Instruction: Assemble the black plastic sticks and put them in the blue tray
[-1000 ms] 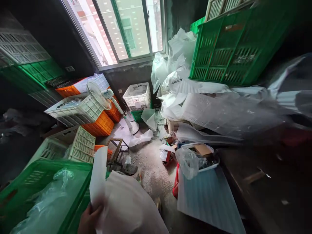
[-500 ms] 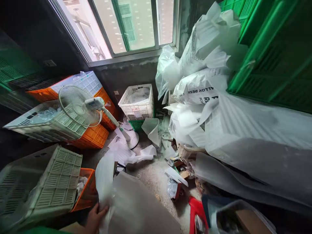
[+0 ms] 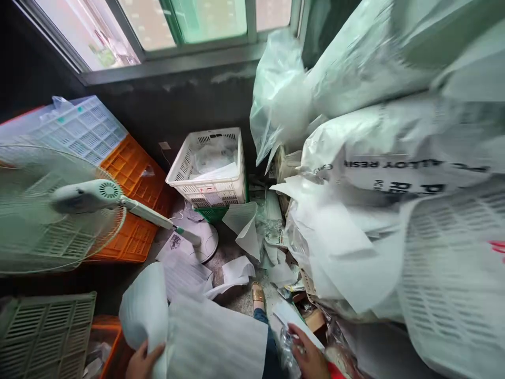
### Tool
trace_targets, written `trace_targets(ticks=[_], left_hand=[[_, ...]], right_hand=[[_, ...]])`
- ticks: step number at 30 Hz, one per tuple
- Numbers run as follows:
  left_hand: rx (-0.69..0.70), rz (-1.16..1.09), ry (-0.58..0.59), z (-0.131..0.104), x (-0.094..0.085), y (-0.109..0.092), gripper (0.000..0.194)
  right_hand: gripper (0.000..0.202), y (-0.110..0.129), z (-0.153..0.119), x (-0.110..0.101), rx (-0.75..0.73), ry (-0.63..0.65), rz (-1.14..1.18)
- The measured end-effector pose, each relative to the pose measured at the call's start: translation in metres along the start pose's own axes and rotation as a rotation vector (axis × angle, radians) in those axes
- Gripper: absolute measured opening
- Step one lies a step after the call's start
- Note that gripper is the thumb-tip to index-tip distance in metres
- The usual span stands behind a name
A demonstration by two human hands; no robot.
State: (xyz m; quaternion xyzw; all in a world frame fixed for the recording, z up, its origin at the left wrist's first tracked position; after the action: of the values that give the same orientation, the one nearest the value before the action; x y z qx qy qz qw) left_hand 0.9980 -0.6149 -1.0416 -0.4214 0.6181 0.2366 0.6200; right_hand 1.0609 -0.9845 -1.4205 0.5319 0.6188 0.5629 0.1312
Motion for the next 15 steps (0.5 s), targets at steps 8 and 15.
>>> trace_targets(ticks=[8, 15], left_hand=[[-0.085, 0.167, 0.155, 0.225, 0.131, -0.022, 0.041], [-0.372, 0.381, 0.119, 0.359, 0.233, 0.091, 0.025]], right_hand=[[0.074, 0.006, 0.287, -0.033, 0.097, 0.066, -0.281], [0.107, -0.03, 0.526, -0.063, 0.167, -0.038, -0.452]])
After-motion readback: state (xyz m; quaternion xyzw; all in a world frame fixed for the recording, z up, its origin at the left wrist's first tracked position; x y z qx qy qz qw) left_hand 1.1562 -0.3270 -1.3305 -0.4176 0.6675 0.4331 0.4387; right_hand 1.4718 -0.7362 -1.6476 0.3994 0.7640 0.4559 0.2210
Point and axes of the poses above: each hand's wrist, its own z-axis towards the middle knuckle, its own x-axis out of the palm, y = z × x, the point moved 9 cm from there along z, towards the middle knuckle, and after that the axes turned 15 degrees about y, right-handed, at the moved point
